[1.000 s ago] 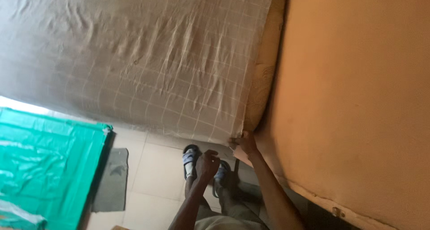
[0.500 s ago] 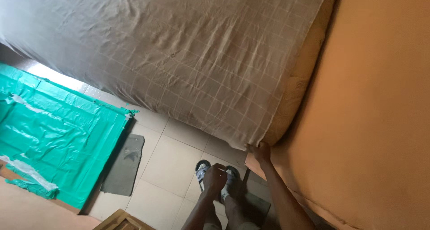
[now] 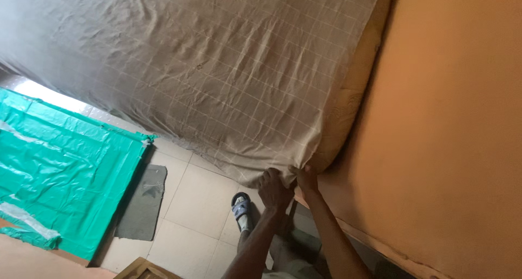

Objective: The person spreads a white fitted sheet over a mattress, tucking and smoothing it around the edges. They repeatedly adjust the sheet to fit the corners and sides, then remove and reposition it before continuing to smooth it down.

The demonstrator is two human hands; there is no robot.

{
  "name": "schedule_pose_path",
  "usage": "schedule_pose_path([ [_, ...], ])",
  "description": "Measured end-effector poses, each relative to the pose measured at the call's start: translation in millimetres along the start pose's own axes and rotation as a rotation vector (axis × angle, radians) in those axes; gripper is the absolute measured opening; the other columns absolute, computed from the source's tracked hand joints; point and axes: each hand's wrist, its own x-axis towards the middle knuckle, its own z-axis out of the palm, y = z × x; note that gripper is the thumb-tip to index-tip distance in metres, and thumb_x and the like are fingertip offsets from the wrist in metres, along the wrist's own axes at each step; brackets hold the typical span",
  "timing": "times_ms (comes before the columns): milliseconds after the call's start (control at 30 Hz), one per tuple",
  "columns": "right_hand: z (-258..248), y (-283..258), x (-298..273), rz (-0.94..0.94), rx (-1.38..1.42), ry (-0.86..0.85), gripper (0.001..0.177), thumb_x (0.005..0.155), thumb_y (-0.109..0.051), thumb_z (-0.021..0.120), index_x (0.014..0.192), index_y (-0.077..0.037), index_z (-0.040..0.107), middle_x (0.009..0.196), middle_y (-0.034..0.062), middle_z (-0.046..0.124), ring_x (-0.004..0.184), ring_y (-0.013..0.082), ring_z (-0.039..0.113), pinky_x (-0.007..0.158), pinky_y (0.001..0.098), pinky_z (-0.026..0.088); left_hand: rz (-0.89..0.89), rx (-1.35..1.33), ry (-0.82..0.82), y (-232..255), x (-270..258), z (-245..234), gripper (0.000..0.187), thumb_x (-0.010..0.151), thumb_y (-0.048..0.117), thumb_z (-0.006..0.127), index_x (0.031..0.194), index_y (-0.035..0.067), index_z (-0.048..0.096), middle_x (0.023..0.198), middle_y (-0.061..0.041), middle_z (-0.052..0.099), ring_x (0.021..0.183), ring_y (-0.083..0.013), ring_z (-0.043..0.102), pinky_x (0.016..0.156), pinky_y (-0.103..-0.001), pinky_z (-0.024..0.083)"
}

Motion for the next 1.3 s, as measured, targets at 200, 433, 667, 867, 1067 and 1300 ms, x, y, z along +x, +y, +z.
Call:
schedule_pose_path([
  [200,-17,-17,-10,0.040,0.013,-0.007,0.044,0.088,-0.020,0.077,0.122,0.000,0.060,0.117,0.0174,0.069,0.106,0.0257,0.068,0.090,0.0372,0.054,0.072,0.085,0.035,-15,10,31,0.032,0.086,0.025,0.080,0.111,0.013,0.063,0.109,-0.008,0.069,0.104,-0.0254,0.064,0.095,-0.044,0.048],
  [433,-15,-22,-29,0.191,0.244,-0.062,0.025,0.092,-0.010,0.066,0.110,0.008,0.066,0.083,0.0201,0.072,0.071,0.0316,0.069,0.062,0.0420,0.055,0.328,0.138,0.491,-40,8,19,0.037,0.047,0.004,0.073,0.082,0.013,0.069,0.107,-0.018,0.073,0.109,-0.0361,0.063,0.094,-0.047,0.046],
  [667,-3,-21,-5,0.030,0.054,0.082,0.024,0.092,-0.010,0.065,0.108,0.009,0.070,0.082,0.0171,0.073,0.068,0.0272,0.068,0.059,0.0392,0.054,0.089,-0.177,0.006,-64,18,-8,0.041,0.067,-0.001,0.072,0.106,0.012,0.076,0.107,-0.014,0.076,0.104,-0.0347,0.070,0.093,-0.045,0.055],
  [867,0,-34,1,0.012,0.063,0.208,0.024,0.093,-0.010,0.064,0.107,0.009,0.069,0.082,0.0172,0.073,0.068,0.0271,0.068,0.059,0.0393,0.055,-0.079,0.050,-0.132,-75,29,-54,0.030,0.076,0.006,0.074,0.105,0.012,0.077,0.104,-0.012,0.076,0.102,-0.0319,0.072,0.091,-0.045,0.056],
  [1067,-7,-49,4,-0.004,0.063,0.198,0.024,0.093,-0.010,0.064,0.107,0.009,0.069,0.082,0.0173,0.073,0.069,0.0271,0.068,0.060,0.0394,0.055,0.037,-0.037,-0.039,-93,20,-77,0.032,0.073,0.002,0.073,0.102,0.013,0.081,0.098,-0.013,0.079,0.095,-0.0316,0.074,0.087,-0.044,0.058],
  [1300,-12,-65,4,-0.034,0.062,0.177,0.024,0.093,-0.010,0.064,0.106,0.009,0.069,0.083,0.0173,0.073,0.069,0.0270,0.069,0.060,0.0395,0.055,-0.036,-0.206,-0.033,-93,14,-103,0.024,0.077,0.023,0.084,0.099,0.016,0.080,0.091,-0.010,0.080,0.083,-0.0271,0.077,0.077,-0.041,0.059],
])
